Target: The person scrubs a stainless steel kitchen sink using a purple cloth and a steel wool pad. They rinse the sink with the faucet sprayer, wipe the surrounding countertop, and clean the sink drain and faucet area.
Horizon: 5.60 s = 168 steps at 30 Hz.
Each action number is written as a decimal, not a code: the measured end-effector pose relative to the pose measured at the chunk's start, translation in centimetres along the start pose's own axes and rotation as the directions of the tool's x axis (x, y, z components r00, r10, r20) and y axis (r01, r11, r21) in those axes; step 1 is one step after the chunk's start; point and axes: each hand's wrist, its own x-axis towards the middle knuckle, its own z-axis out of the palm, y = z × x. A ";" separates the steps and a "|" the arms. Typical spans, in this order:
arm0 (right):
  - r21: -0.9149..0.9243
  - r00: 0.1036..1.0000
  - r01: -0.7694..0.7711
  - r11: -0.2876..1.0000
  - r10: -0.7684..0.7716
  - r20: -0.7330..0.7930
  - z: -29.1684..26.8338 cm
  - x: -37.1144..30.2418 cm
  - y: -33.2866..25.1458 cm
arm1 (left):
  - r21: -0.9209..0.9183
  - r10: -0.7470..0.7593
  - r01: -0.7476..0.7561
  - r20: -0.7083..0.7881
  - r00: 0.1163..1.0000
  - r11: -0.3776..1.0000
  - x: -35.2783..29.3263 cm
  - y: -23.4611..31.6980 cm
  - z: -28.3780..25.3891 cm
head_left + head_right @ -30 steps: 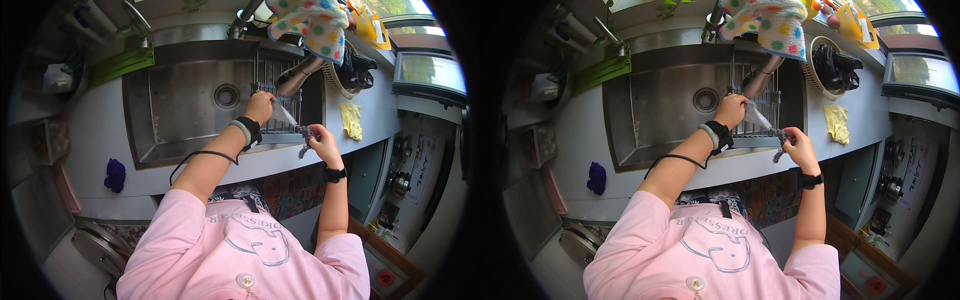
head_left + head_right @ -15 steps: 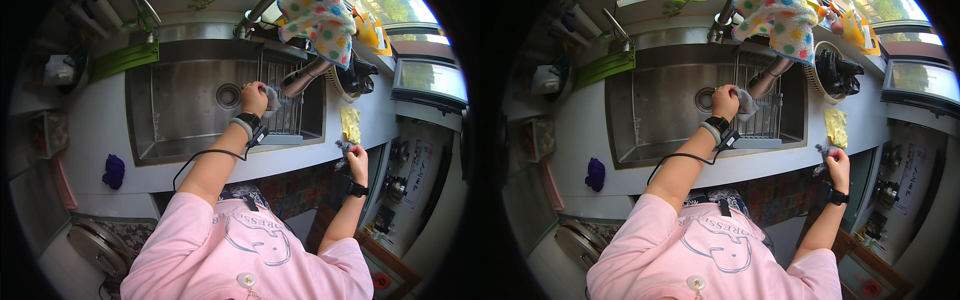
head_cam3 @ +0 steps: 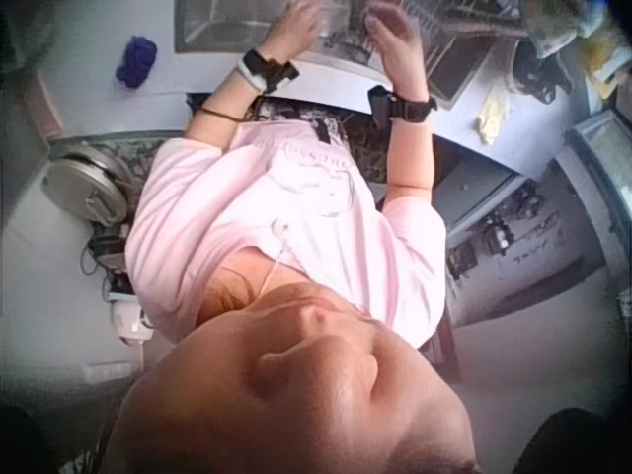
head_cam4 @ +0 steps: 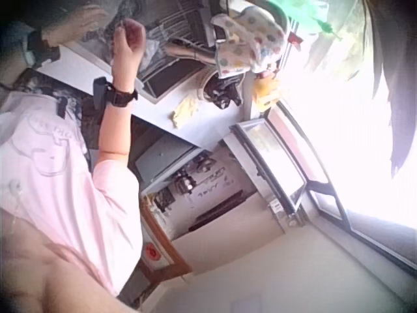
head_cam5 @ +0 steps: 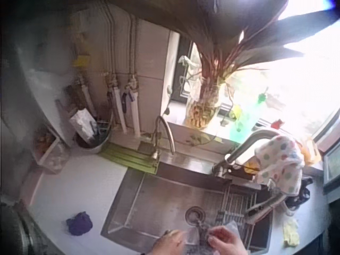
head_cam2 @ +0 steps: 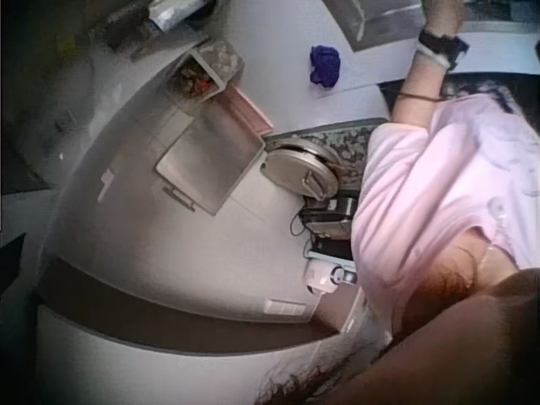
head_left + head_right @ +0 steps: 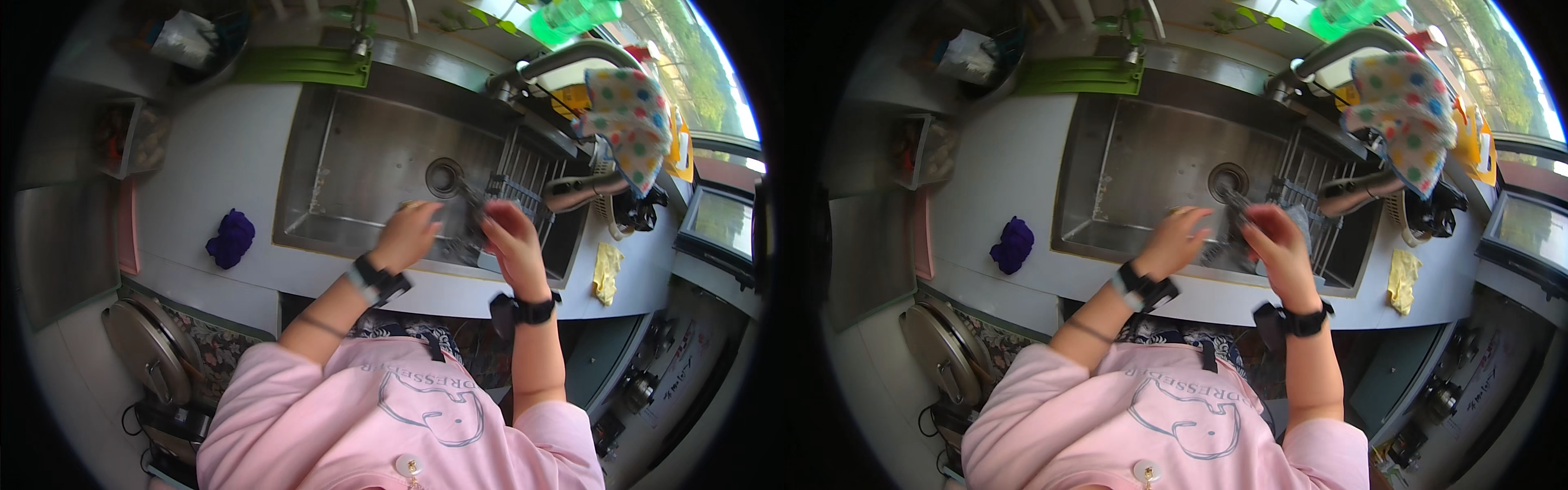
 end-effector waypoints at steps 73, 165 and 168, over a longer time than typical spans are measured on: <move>-0.152 0.154 0.988 -0.026 0.179 0.972 23.4 24.6 22.7 | -0.770 -0.221 0.616 0.638 0.738 -0.166 -10.2 -2.5 2.2; -0.530 0.467 0.549 0.647 0.289 0.836 25.9 18.6 15.3 | -0.612 0.147 0.590 0.749 0.646 0.527 -9.5 -1.3 -5.4; -0.674 0.509 0.406 0.617 0.460 0.728 26.8 17.0 15.5 | -0.621 0.159 0.594 0.748 0.645 0.512 -9.8 -1.6 -4.9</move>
